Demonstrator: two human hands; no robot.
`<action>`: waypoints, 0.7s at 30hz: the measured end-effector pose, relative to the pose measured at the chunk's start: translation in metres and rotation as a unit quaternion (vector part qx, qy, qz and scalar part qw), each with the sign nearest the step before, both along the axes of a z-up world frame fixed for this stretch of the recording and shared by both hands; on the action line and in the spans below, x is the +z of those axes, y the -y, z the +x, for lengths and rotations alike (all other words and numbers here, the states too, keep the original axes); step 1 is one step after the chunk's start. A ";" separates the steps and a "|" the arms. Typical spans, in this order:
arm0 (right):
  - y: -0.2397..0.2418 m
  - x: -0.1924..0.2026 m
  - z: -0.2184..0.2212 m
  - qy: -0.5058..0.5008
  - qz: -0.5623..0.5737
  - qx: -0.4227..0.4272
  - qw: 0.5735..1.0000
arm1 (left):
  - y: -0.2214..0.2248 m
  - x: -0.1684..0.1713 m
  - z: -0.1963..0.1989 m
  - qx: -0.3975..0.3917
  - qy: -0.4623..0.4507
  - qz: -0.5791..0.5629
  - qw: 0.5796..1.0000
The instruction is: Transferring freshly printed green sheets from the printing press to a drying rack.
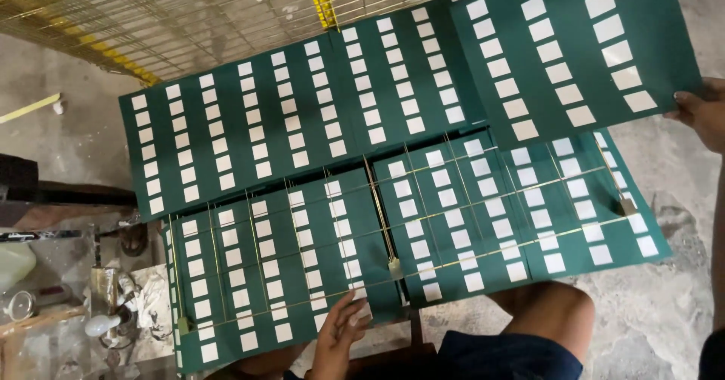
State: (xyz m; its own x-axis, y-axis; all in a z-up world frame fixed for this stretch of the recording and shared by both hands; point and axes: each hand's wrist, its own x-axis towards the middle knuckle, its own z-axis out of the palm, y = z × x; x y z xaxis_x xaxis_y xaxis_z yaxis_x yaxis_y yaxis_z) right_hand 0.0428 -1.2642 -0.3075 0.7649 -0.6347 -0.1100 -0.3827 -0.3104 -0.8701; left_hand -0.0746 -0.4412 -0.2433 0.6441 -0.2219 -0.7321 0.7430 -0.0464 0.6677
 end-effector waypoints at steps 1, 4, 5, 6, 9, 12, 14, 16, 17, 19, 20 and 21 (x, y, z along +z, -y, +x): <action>-0.023 0.015 0.019 -0.023 -0.024 -0.045 0.998 | -0.004 -0.004 0.002 0.010 -0.027 0.044 0.999; -0.072 0.039 0.070 -0.180 -0.031 -0.109 0.977 | -0.024 -0.024 -0.001 0.051 -0.053 0.086 0.994; -0.075 0.033 0.083 -0.179 -0.031 -0.104 0.978 | -0.042 -0.047 -0.007 0.056 -0.053 0.087 0.993; -0.079 0.027 0.095 -0.183 -0.033 -0.139 0.973 | -0.061 -0.070 -0.015 0.067 -0.041 0.056 0.995; -0.090 0.023 0.117 -0.182 -0.040 -0.160 0.969 | -0.085 -0.085 -0.019 0.056 -0.049 0.092 0.993; -0.072 -0.009 0.132 -0.145 -0.031 -0.162 0.976 | -0.105 -0.098 -0.023 0.050 -0.083 0.143 0.985; -0.063 -0.028 0.141 -0.113 -0.016 -0.171 0.979 | -0.119 -0.109 -0.027 0.072 -0.095 0.127 0.985; -0.064 -0.032 0.141 -0.132 -0.017 -0.186 0.974 | -0.130 -0.115 -0.034 0.057 -0.071 0.083 0.992; -0.068 -0.029 0.140 -0.132 -0.017 -0.185 0.974 | -0.117 -0.100 -0.028 0.057 -0.072 0.082 0.992; -0.076 -0.015 0.136 -0.183 -0.104 -0.204 0.956 | -0.091 -0.068 -0.018 0.059 -0.052 0.161 0.984; -0.084 -0.025 0.116 -0.181 -0.107 -0.206 0.956 | -0.095 -0.077 -0.021 0.058 -0.051 0.158 0.984; -0.092 -0.033 0.105 -0.127 -0.216 -0.129 0.959 | -0.099 -0.088 -0.018 0.061 -0.065 0.141 0.986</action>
State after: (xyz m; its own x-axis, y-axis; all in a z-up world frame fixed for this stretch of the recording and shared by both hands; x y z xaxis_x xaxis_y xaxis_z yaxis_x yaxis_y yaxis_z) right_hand 0.1479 -1.1717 -0.3406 0.5591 -0.8279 0.0443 -0.6782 -0.4875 -0.5499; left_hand -0.0926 -0.3424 -0.3312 0.5503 0.0742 -0.8316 0.8327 -0.1219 0.5402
